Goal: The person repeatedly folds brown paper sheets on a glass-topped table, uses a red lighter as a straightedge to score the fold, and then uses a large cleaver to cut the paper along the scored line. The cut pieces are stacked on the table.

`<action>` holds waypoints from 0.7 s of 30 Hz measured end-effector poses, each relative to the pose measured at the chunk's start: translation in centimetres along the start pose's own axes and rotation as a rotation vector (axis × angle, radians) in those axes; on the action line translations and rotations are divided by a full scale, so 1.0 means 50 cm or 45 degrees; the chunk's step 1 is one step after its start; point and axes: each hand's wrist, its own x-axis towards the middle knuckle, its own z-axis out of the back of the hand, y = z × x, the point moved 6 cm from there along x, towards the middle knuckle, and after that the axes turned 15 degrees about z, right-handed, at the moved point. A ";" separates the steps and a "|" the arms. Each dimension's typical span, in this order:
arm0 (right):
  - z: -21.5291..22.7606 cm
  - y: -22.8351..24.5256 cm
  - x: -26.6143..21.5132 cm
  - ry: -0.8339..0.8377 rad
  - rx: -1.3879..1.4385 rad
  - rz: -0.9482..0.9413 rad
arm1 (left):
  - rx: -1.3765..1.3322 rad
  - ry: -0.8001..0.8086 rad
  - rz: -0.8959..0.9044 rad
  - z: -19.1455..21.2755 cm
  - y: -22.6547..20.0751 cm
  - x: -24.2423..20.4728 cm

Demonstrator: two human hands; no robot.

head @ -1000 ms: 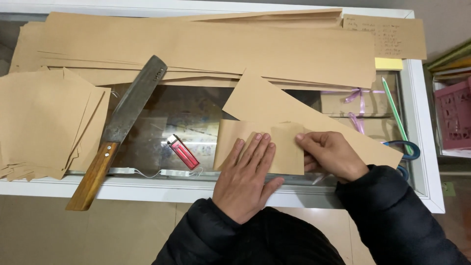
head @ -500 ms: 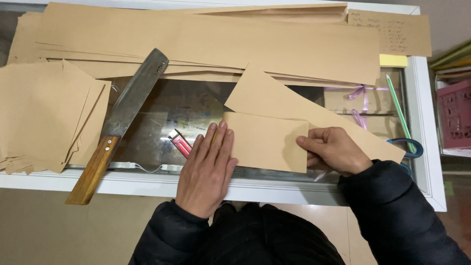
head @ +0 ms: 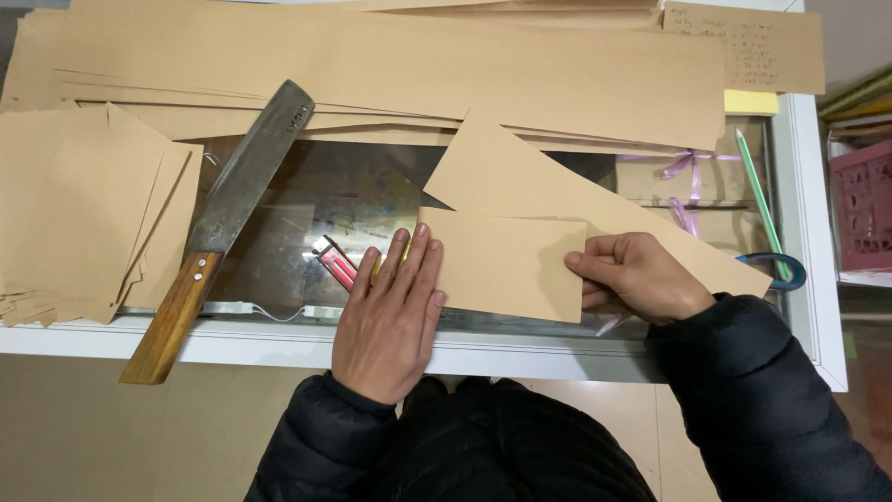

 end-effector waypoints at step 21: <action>0.008 -0.022 0.010 0.031 0.030 0.027 | 0.012 0.078 0.028 -0.005 0.002 0.001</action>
